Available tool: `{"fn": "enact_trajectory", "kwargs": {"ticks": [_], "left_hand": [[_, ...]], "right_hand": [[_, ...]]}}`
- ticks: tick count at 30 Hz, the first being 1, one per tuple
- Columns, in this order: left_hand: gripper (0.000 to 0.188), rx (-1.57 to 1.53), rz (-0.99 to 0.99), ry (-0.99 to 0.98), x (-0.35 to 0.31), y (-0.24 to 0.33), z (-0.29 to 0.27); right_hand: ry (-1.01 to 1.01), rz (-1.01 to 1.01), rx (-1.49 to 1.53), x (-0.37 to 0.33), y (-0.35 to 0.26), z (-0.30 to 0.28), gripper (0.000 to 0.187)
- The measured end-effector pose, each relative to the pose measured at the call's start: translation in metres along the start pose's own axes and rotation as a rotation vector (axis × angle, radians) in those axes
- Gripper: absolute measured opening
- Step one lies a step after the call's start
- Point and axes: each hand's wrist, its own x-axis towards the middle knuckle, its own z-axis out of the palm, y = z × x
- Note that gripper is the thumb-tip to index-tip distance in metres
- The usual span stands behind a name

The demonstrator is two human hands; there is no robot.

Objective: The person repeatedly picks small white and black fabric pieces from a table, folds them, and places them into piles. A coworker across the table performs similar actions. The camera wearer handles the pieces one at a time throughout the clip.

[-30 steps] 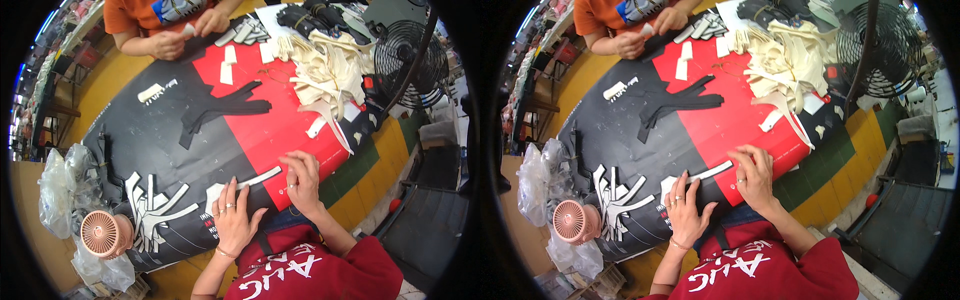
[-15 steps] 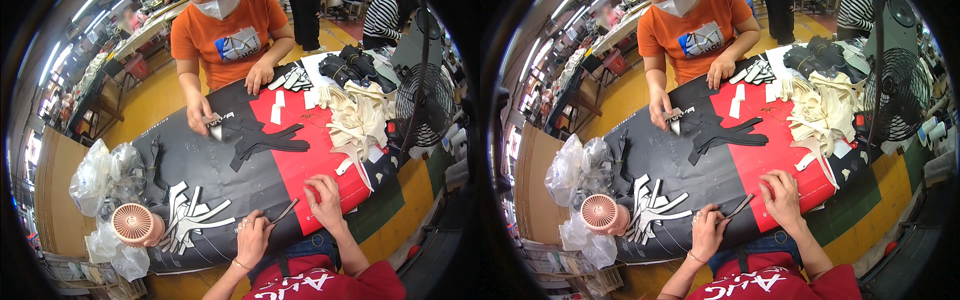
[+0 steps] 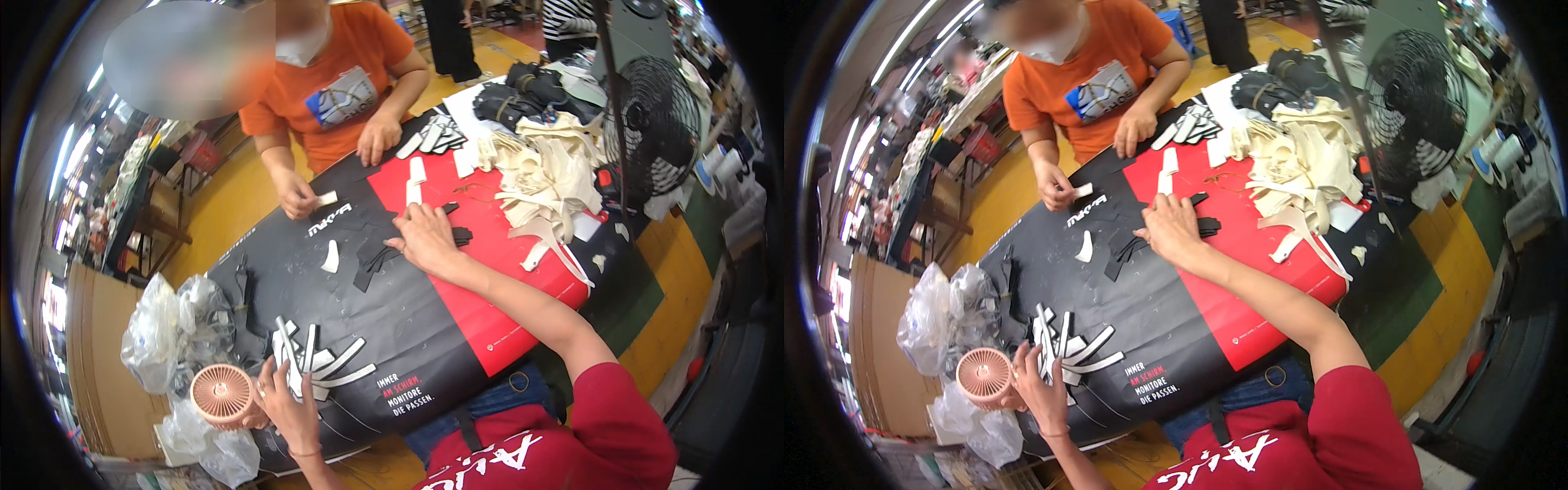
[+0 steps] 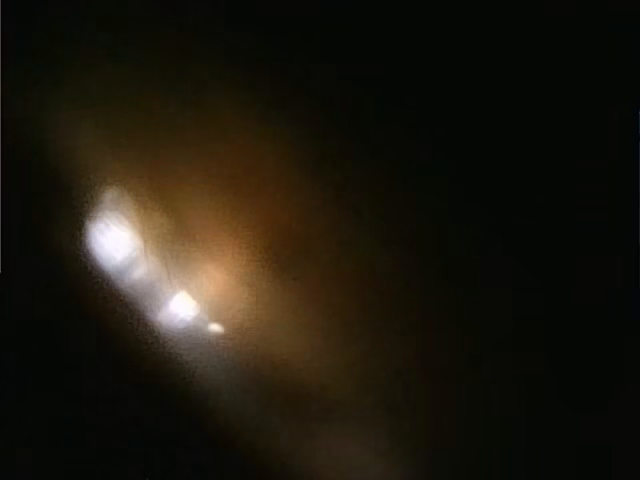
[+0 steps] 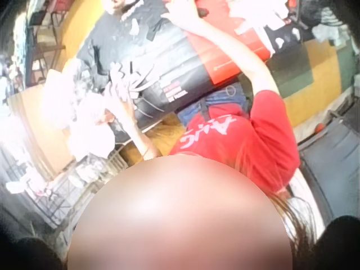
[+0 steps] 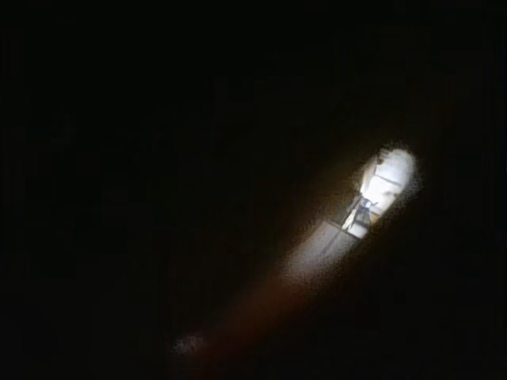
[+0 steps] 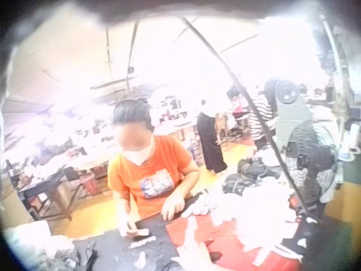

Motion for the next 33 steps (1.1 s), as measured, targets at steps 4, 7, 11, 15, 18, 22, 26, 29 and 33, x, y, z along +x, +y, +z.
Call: {"fn": "enact_trajectory", "kwargs": {"ticks": [4,7,11,15,18,22,26,29,33], "left_hand": [[0.034,-0.167,0.109,-0.047,-0.015,0.036,0.021],[0.033,-0.266,0.213,-0.091,-0.022,0.068,0.034],[0.029,-0.402,0.319,-0.124,-0.026,0.093,0.029],[0.024,-0.496,0.347,-0.019,-0.022,0.093,0.019],[0.026,-0.558,0.311,0.006,-0.022,0.095,0.019],[0.041,-0.544,0.350,-0.198,-0.022,0.113,0.030],[0.069,-0.431,0.484,-0.449,-0.031,0.131,0.048],[0.069,-0.351,0.491,-0.555,-0.032,0.130,0.057],[0.055,-0.358,0.460,-0.461,-0.028,0.113,0.054]], "right_hand": [[0.151,-0.031,0.062,-0.008,0.005,0.014,0.032],[0.341,-0.263,-0.031,-0.007,0.006,0.015,0.026],[0.127,-0.304,0.255,-0.008,0.006,-0.009,0.018],[0.018,-0.314,0.735,-0.029,0.003,-0.053,0.022],[-0.205,-0.324,0.803,-0.054,0.006,-0.076,0.024],[0.027,-0.269,0.113,-0.082,0.020,-0.081,0.029],[0.237,0.136,-0.218,-0.107,0.073,-0.104,0.037],[0.215,0.272,-0.357,-0.118,0.106,-0.120,0.026],[0.142,0.191,-0.277,-0.124,0.110,-0.133,0.016]]}}
